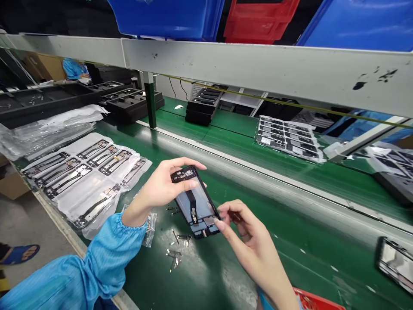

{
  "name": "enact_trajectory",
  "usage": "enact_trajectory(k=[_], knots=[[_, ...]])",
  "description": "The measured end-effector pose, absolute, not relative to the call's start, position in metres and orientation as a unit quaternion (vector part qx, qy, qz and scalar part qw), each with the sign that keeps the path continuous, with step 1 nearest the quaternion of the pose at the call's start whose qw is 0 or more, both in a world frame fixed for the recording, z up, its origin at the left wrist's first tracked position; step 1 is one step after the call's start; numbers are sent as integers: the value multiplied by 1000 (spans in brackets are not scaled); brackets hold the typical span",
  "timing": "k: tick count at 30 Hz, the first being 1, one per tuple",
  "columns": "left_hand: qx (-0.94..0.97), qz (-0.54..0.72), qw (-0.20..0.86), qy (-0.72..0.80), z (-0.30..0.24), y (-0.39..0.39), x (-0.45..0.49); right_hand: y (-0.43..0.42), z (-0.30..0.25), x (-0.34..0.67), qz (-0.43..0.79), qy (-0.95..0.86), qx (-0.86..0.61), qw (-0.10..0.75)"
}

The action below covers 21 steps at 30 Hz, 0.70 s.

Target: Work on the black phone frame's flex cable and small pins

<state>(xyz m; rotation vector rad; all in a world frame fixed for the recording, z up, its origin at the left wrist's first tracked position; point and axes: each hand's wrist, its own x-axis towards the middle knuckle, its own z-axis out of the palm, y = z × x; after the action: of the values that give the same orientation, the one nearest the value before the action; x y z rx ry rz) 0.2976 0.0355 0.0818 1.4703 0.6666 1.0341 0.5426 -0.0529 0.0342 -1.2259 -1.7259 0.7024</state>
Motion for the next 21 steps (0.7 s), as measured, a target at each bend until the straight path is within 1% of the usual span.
enact_trajectory(k=[2,7,15,19,21], knots=[[601,464,590,274,83,39,294,-54,33,544,258,-694,-486,463],[589,480,598,255,83,44,286,-58,36,540,205,-725,-489,440],[596,478,601,233,87,38,285,-60,49,531,124,-733,-475,471],[610,474,602,203,86,36,287,-64,54,536,108,-757,-474,437],[608,460,621,179,86,33,288,-63,47,539,114,-756,-476,434]])
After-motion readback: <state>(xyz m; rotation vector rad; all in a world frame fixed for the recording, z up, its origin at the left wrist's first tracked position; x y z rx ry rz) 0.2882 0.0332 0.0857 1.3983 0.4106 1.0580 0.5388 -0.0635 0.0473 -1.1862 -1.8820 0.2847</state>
